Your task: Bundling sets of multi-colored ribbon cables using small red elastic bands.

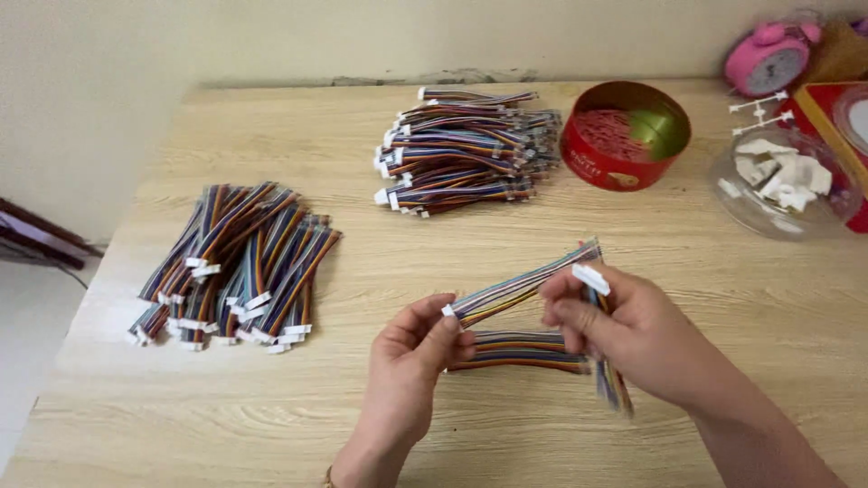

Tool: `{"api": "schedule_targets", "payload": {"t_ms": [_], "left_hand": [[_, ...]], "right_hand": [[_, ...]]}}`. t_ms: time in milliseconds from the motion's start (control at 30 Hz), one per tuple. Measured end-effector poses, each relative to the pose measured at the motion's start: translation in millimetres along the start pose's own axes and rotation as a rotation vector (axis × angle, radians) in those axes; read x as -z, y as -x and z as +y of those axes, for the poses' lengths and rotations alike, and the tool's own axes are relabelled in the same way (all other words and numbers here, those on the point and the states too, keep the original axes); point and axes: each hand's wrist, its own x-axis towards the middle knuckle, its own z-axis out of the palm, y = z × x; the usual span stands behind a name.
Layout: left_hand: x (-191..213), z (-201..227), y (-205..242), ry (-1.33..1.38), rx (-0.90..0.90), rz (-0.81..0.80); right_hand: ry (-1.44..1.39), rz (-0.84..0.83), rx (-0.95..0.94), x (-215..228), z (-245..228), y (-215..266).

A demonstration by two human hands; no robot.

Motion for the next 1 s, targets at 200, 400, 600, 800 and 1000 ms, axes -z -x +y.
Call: {"api": "schedule_targets", "payload": {"t_ms": [200, 400, 600, 800, 1000], "left_hand": [[-8.3, -2.0, 3.2, 0.07, 0.051, 0.0], [-6.7, -6.7, 3.0, 0.045, 0.034, -0.02], [-6.1, -13.7, 2.6, 0.07, 0.013, -0.038], [-20.4, -8.4, 10.6, 0.036, -0.009, -0.053], [-30.3, -9.5, 18.1, -0.081, -0.141, -0.06]], "right_hand": [[-0.002, -0.228, 0.034, -17.7, -3.2, 7.4], [0.026, -0.225, 0.082, -28.7, 0.7, 5.9], [0.298, -0.104, 0.159, -33.0, -12.9, 13.6], [0.889, 0.066, 0.585, -43.1, -17.7, 12.7], [0.874, 0.024, 0.705, -45.5, -5.1, 12.8]]}}
